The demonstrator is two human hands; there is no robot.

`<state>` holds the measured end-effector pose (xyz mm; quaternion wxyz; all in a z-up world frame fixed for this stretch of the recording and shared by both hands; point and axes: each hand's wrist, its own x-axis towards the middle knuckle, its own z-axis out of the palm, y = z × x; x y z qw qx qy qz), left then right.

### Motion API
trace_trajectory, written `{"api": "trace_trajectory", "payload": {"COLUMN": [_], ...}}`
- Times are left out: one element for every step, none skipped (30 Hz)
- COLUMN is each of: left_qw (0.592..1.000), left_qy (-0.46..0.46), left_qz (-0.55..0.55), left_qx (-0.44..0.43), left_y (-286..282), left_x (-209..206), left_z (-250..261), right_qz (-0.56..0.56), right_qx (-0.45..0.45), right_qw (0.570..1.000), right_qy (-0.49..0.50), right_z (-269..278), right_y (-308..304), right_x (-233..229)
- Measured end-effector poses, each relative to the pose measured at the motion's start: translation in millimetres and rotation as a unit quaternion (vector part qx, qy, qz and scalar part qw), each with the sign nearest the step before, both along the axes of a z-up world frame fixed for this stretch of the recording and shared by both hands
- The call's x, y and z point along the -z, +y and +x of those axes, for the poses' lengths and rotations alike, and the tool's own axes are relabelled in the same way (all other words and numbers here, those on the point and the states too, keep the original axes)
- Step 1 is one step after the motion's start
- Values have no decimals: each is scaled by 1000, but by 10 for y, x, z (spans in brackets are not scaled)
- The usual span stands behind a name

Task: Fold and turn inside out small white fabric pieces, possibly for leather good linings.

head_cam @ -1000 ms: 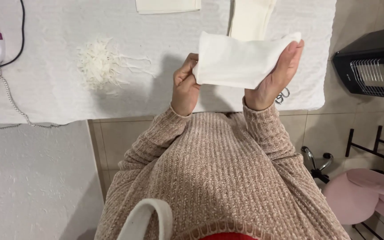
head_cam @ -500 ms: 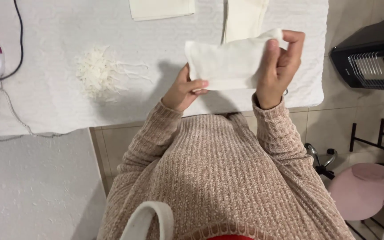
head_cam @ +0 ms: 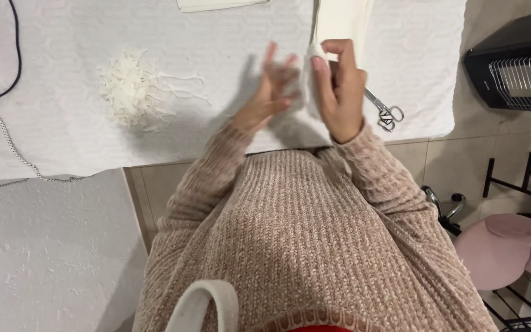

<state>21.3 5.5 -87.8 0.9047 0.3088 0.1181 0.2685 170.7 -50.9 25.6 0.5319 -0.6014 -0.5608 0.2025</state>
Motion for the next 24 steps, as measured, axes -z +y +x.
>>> {"api": "trace_trajectory", "payload": {"left_qw": [1000, 982, 932, 932, 949, 961, 959, 984, 983, 982, 954, 889, 890, 831, 759, 759, 741, 722, 721, 712, 704, 703, 675, 646], "left_qy": [1, 20, 37, 36, -16, -67, -65, 34, 132, 135, 250, 357, 359, 424, 487, 492, 509, 526, 525, 524, 526, 529, 529, 526], "left_qz": [-4, -182, -347, -345, -307, -267, -274, -171, -59, -63, 94, 246, 242, 329, 408, 401, 408, 414, 416, 428, 437, 435, 475, 515], "left_qx": [-2, 50, 101, 101, 68, 33, 31, -40, -112, -114, -133, -147, -142, -146, -147, -142, -158, -174, -175, -186, -193, -191, -196, -201], "left_y": [-100, -200, -236, -253, -240, -226, -174, -123, -32, -99, -98, -97, -108, -125, -183, -229, -204, -173, -170, -171, -248, -224, -200, -176], "left_x": [74, 145, 214, 175, 138, 109, 62, 21, -24, 7, 42, 82, 237, 400, 558, 483, 411, 329, 399, 467, 527, 519, 517, 513], "left_z": [39, 81, 155, 132, 104, 76, -28, -138, -239, -330, -388, -440, -443, -448, -488, -532, -537, -538, -541, -548, -590, -548, -496, -441], "right_qz": [-4, 0, 10, 13, 26, 40, 32, 9, -11, -15, -66, -116, -123, -171, -222, -230, -219, -206, -204, -136, -74, -77, -50, -23], "right_qx": [-2, -3, -2, -2, 20, 41, 41, 64, 84, 81, 129, 176, 178, 188, 189, 186, 195, 201, 201, 195, 185, 183, 137, 91], "right_qw": [1000, 1000, 1000, 1000, 997, 992, 991, 990, 988, 988, 984, 974, 973, 967, 955, 954, 944, 925, 925, 927, 924, 925, 944, 959], "right_qy": [1, 13, 23, 22, 69, 117, 119, 124, 128, 130, 106, 81, 83, 11, -60, -57, -154, -249, -249, -290, -327, -325, -297, -267], "right_z": [-33, -65, -73, 1, 70, 138, 224, 303, 392, 394, 419, 449, 463, 474, 458, 401, 374, 350, 401, 448, 463, 401, 341, 283], "right_y": [22, 44, 111, 63, 27, -7, -107, -210, -272, -389, -460, -527, -540, -560, -601, -674, -697, -714, -716, -722, -797, -769, -757, -746], "right_x": [1, 1, -4, 15, 39, 72, 130, 192, 251, 497, 746, 1001, 1219, 1446, 1677, 1602, 1524, 1435, 1464, 1492, 1513, 1640, 1766, 1889]}}
